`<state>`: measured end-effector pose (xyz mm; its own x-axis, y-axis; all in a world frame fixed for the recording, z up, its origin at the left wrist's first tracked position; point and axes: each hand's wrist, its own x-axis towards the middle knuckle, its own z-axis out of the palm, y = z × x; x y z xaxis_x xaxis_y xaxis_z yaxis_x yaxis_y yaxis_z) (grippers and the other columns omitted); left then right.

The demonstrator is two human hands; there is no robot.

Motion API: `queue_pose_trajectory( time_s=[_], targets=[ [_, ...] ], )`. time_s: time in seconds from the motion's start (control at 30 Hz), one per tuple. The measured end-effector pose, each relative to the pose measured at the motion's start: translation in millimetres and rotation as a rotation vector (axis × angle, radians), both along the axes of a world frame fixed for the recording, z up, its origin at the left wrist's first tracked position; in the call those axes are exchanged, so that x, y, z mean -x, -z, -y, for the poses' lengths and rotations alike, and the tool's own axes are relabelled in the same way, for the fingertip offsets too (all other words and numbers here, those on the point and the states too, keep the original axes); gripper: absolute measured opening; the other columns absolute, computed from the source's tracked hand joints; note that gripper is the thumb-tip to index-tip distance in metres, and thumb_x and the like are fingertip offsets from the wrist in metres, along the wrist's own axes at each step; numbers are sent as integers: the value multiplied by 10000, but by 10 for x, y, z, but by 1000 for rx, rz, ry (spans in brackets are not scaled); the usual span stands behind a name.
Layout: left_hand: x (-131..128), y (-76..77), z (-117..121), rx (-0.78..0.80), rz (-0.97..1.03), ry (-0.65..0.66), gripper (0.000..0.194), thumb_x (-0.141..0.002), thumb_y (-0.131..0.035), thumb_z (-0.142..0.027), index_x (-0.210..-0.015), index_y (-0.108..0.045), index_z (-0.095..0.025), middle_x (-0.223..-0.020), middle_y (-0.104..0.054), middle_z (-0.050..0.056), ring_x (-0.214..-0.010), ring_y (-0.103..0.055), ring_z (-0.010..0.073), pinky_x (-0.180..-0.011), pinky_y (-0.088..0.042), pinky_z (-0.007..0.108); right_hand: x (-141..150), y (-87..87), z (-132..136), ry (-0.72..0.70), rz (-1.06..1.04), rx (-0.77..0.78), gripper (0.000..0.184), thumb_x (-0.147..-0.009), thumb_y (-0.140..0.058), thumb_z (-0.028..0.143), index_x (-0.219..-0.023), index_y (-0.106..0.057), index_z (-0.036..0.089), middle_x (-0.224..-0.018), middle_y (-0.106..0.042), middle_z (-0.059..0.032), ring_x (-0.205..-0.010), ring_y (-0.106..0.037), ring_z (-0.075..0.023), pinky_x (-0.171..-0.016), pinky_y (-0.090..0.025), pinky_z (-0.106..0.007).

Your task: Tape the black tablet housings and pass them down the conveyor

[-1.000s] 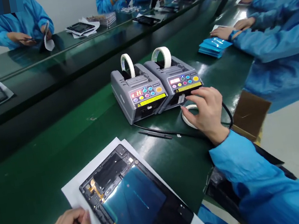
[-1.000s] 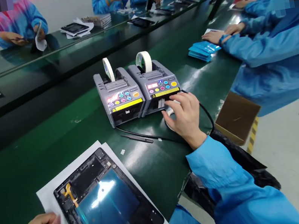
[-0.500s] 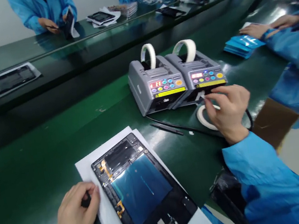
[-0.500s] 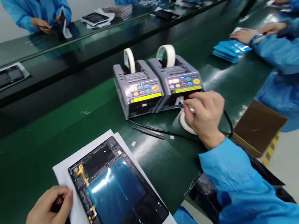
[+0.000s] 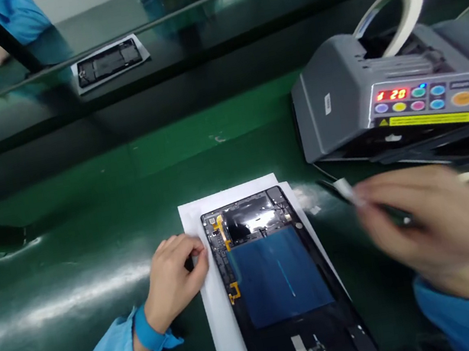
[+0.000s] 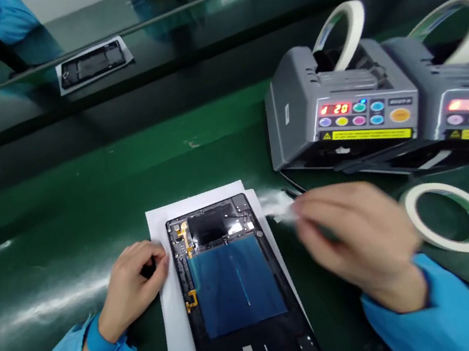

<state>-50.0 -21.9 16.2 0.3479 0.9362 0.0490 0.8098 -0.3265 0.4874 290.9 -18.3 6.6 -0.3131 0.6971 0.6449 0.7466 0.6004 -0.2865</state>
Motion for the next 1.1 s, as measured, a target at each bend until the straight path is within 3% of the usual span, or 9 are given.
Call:
queue_pose_trajectory(
  time_s=[0.13, 0.27, 0.37, 0.47, 0.57, 0.67, 0.77, 0.93, 1.1],
  targets=[
    [20, 8, -16, -10, 8, 30, 138, -875, -491, -193, -750, -550, -190, -696, -569, -14, -647, -494, 138, -621, -347, 277, 423, 84, -101, -209, 51, 125, 254, -813, -617, 86, -1047, -593, 182, -907, -666, -51, -787, -612, -157, -686, -525, -306],
    [60, -12, -6, -62, 68, -1, 104, -880, -521, -166, -783, -555, -185, -737, -584, -7, -671, -530, 127, -617, -394, 260, 409, 192, -169, -232, 32, 248, 199, -861, -578, 149, -1058, -593, 169, -945, -663, -66, -867, -617, -172, -747, -534, -315],
    [-2, -98, -14, -230, 96, -30, 46, -863, -557, -133, -853, -571, -176, -797, -606, 12, -721, -566, 129, -647, -436, 254, 298, 194, -229, -208, 12, 315, 188, -894, -545, 206, -1073, -593, 174, -999, -653, -76, -918, -611, -183, -788, -527, -332],
    [-254, -216, -62, -319, 33, 100, 57, -857, -588, -167, -913, -592, -173, -830, -639, 28, -766, -597, 156, -688, -464, 284, 197, 197, -280, -199, 46, 358, 207, -921, -509, 267, -1086, -594, 176, -1039, -646, -85, -948, -604, -203, -809, -516, -363],
    [-635, -277, -147, -275, -125, 279, 119, -890, -558, -273, -917, -613, -171, -840, -659, 46, -773, -614, 191, -687, -482, 324, 143, 216, -297, -229, 78, 390, 241, -934, -483, 302, -1108, -588, 172, -1064, -639, -88, -959, -596, -216, -815, -508, -384],
    [-960, -244, -250, -209, -287, 356, 214, -903, -526, -358, -884, -620, -167, -807, -646, 49, -738, -608, 218, -650, -486, 353, 138, 225, -285, -243, 90, 420, 269, -940, -467, 320, -1134, -581, 172, -1085, -634, -92, -958, -593, -219, -815, -501, -392],
    [-1126, -146, -340, -170, -340, 322, 214, -904, -518, -357, -885, -613, -167, -798, -633, 41, -715, -608, 219, -634, -488, 352, 159, 217, -263, -243, 98, 421, 285, -943, -456, 340, -1140, -581, 175, -1099, -631, -97, -961, -595, -219, -816, -496, -388],
    [-1172, 1, -418, -186, -272, 249, 211, -919, -487, -342, -859, -610, -181, -778, -619, 29, -659, -597, 203, -593, -475, 335, 188, 188, -251, -258, 132, 404, 292, -943, -446, 347, -1125, -591, 170, -1087, -627, -101, -944, -596, -226, -791, -495, -385],
    [-1180, 27, -444, -195, -177, 236, 222, -917, -490, -357, -849, -617, -188, -750, -619, 21, -640, -592, 190, -573, -457, 320, 187, 181, -261, -245, 134, 403, 318, -949, -421, 353, -1131, -594, 157, -1075, -625, -110, -942, -595, -236, -770, -496, -384]
  ],
)
